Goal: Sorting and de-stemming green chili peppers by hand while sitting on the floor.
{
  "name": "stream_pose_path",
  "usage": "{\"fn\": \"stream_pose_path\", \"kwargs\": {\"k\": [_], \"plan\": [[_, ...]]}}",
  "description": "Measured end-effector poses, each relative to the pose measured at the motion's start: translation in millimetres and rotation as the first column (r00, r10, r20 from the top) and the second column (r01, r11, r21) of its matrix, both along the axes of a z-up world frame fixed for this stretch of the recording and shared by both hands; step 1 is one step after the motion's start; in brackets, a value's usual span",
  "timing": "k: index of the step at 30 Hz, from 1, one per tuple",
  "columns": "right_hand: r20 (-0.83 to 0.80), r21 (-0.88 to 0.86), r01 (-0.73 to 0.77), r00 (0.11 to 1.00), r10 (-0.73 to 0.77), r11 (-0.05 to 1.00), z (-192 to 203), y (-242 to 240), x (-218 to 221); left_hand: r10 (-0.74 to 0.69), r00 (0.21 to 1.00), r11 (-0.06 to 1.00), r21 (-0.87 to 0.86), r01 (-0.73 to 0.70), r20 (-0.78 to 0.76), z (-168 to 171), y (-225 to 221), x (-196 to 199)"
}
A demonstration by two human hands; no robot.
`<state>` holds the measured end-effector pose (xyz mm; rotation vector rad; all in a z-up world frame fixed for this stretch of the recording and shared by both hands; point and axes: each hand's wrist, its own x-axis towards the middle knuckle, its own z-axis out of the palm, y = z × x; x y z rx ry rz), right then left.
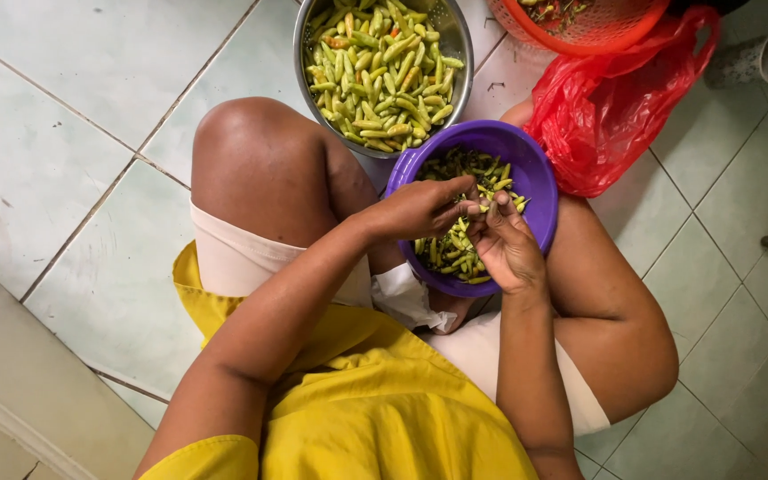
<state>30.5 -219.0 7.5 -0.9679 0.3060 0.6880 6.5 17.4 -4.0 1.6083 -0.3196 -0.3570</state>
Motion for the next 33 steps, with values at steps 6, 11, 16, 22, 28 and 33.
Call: {"fn": "stream_pose_path", "kwargs": {"k": [6,11,16,22,28,33], "plan": [[0.046,-0.066,0.012,0.999,-0.009,0.998,13,18,-3,0.005,1.000,0.998,0.060,-0.007,0.029,14,10,2],[0.303,-0.294,0.162,0.951,-0.069,0.942,15,18,0,0.016,0.998,0.988,0.150,-0.025,0.060,12,20,3],[0.634,-0.742,0.392,0.672,0.383,0.543,25,12,2,0.097,0.994,0.978,0.183,-0.104,0.050,7,19,6],[0.365,-0.929,0.222,0.420,0.831,0.295,-21,32,-9,0.129,0.990,0.962,0.233,-0.140,0.064,2,15,4],[0.025,-0.999,0.037,0.448,0.894,0.010,-6,44,-9,0.149,0.988,0.981,0.115,-0.154,0.046,6,17,4],[0.205,-0.978,0.076,0.523,0.828,0.194,-13,18,-21,0.136,0.988,0.985,0.096,-0.143,0.077,5,13,4]]}}
